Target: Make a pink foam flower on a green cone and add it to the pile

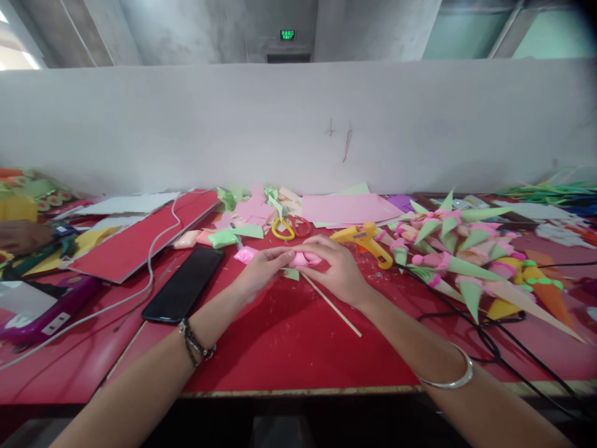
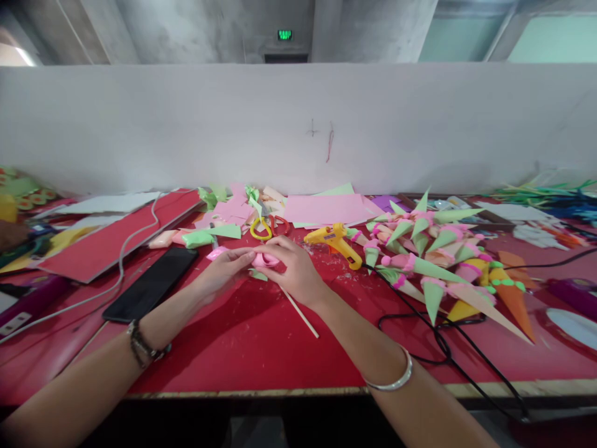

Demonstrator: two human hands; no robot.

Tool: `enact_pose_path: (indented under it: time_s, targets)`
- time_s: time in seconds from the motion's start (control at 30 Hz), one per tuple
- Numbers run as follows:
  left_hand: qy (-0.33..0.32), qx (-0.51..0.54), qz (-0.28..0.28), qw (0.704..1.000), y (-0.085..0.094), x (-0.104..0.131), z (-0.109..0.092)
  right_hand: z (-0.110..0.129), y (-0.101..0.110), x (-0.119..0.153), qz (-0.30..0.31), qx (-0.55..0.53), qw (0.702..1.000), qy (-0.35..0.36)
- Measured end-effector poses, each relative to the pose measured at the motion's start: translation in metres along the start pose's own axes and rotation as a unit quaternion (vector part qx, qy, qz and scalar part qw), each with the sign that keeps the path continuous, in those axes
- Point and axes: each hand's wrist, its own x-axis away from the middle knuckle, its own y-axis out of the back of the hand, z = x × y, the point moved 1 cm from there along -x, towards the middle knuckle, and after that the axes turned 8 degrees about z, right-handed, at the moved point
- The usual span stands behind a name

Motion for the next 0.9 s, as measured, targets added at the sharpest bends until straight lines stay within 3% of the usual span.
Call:
enact_pose_path:
  time_s: [0.4,0.63,0.9]
  targets:
    - [-0.015,0.024,0.004,1.000,-0.0014,-0.0009,-0.0013,-0.0009,-0.0017,0.0002,-0.009,0.006,1.000,-0.010]
    - [-0.021,-0.024,-0.021,0.999,0.0009,0.0003,-0.0023,-0.0005,-0.0019,0.0000,-0.013,0.000,1.000,-0.014]
    - [-0.031,0.024,-0.013,0.999,-0.0029,-0.0002,-0.0047,0.0036,-0.0017,-0.0009,-0.027,-0.018,0.999,-0.027]
